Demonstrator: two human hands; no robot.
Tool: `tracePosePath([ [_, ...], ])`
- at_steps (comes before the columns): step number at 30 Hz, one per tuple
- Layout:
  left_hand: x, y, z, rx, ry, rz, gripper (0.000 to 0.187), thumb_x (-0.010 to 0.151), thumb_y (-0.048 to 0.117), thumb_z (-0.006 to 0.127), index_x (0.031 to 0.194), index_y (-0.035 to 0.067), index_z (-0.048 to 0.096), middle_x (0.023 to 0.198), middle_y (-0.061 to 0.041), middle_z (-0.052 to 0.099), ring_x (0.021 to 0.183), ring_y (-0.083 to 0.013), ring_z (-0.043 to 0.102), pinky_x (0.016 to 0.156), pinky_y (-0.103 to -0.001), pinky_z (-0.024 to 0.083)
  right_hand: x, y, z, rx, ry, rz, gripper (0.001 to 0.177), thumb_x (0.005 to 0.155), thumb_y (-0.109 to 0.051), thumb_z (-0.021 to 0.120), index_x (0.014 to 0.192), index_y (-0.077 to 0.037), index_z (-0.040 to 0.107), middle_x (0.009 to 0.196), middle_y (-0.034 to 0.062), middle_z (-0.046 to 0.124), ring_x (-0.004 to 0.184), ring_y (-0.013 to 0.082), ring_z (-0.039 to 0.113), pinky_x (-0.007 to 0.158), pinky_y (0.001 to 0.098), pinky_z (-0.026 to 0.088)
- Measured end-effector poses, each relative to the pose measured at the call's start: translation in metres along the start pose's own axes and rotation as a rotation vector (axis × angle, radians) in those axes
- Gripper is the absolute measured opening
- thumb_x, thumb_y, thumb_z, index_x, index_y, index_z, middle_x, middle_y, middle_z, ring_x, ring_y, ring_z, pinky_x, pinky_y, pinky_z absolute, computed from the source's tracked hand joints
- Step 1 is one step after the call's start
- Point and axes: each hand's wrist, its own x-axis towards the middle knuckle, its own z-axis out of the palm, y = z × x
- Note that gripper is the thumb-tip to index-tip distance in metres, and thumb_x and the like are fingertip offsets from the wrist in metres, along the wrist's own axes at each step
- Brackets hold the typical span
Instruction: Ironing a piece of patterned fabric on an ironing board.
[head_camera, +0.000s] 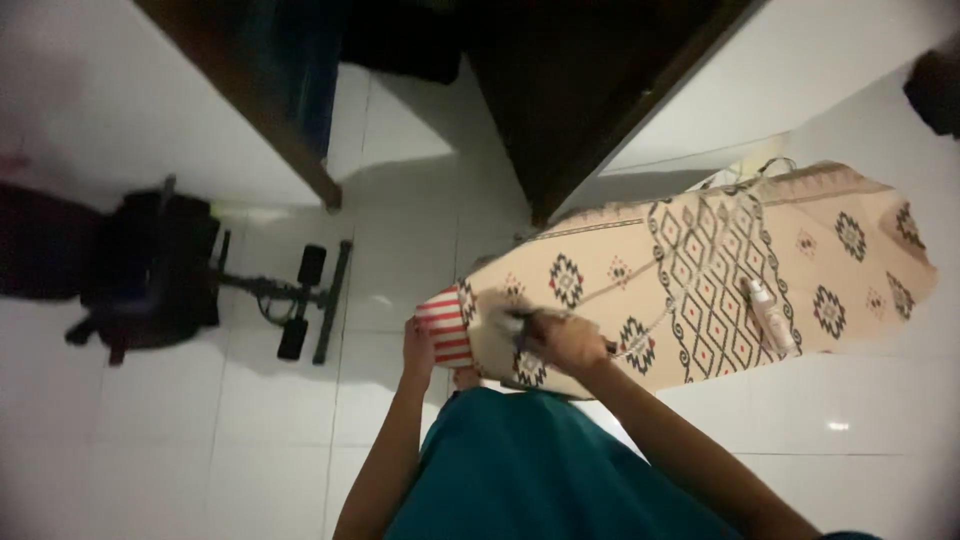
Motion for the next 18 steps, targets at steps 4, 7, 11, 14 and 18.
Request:
tracePosePath([
  [4, -0.007, 0.026, 0.0, 0.139, -0.071, -0.113, 0.07, 0.105, 0.058, 0.031, 0.15, 0.005, 0.04, 0.136, -0.02, 0.059, 0.12, -0.0328, 0.064, 0.095, -0.046, 0.056, -0.046, 0.008, -0.017, -0.183, 0.047, -0.497, 0.056, 0.091, -0.059, 0.061, 0.123, -0.013, 0.064, 0.108, 0.0137, 0.074, 0.088, 0.0293, 0.074, 0.071, 0.0451, 0.06],
  [7, 0.021, 0.009, -0.013, 0.137, -0.153, -0.081, 0.066, 0.103, 0.054, 0.037, 0.143, 0.003, 0.049, 0.131, -0.017, 0.064, 0.115, -0.0291, 0.067, 0.09, -0.045, 0.059, -0.064, 0.014, -0.033, -0.213, 0.137, -0.61, 0.064, 0.083, -0.061, 0.067, 0.127, -0.014, 0.064, 0.118, 0.0168, 0.068, 0.1, 0.0327, 0.069, 0.08, 0.049, 0.055],
  [11, 0.043, -0.024, -0.043, 0.056, -0.336, -0.116, 0.053, 0.098, 0.045, 0.059, 0.125, 0.0, 0.059, 0.113, -0.012, 0.069, 0.098, -0.0256, 0.07, 0.079, -0.043, 0.059, -0.069, 0.026, 0.0, -0.035, 0.222, -0.385, 0.063, 0.078, -0.06, 0.072, 0.126, -0.018, 0.068, 0.125, 0.0152, 0.065, 0.119, 0.0311, 0.059, 0.099, 0.0541, 0.044],
  [14, 0.078, 0.012, -0.029, 0.288, -0.444, -0.184, 0.046, 0.097, 0.041, 0.062, 0.115, 0.0, 0.072, 0.1, -0.011, 0.076, 0.087, -0.024, 0.072, 0.07, -0.04, 0.057, -0.061, 0.012, -0.01, 0.033, 0.385, -0.152, 0.059, 0.081, -0.058, 0.072, 0.124, -0.018, 0.07, 0.123, 0.0111, 0.066, 0.127, 0.0299, 0.053, 0.108, 0.0584, 0.035],
  [18, 0.131, 0.028, -0.04, 0.561, -0.634, -0.214, 0.039, 0.095, 0.031, 0.065, 0.114, -0.001, 0.073, 0.098, -0.011, 0.078, 0.086, -0.0234, 0.073, 0.071, -0.04, 0.059, -0.053, -0.036, -0.01, 0.119, 0.381, 0.05, 0.056, 0.08, -0.056, 0.073, 0.122, -0.019, 0.072, 0.127, 0.01, 0.064, 0.131, 0.0293, 0.049, 0.111, 0.0603, 0.03],
])
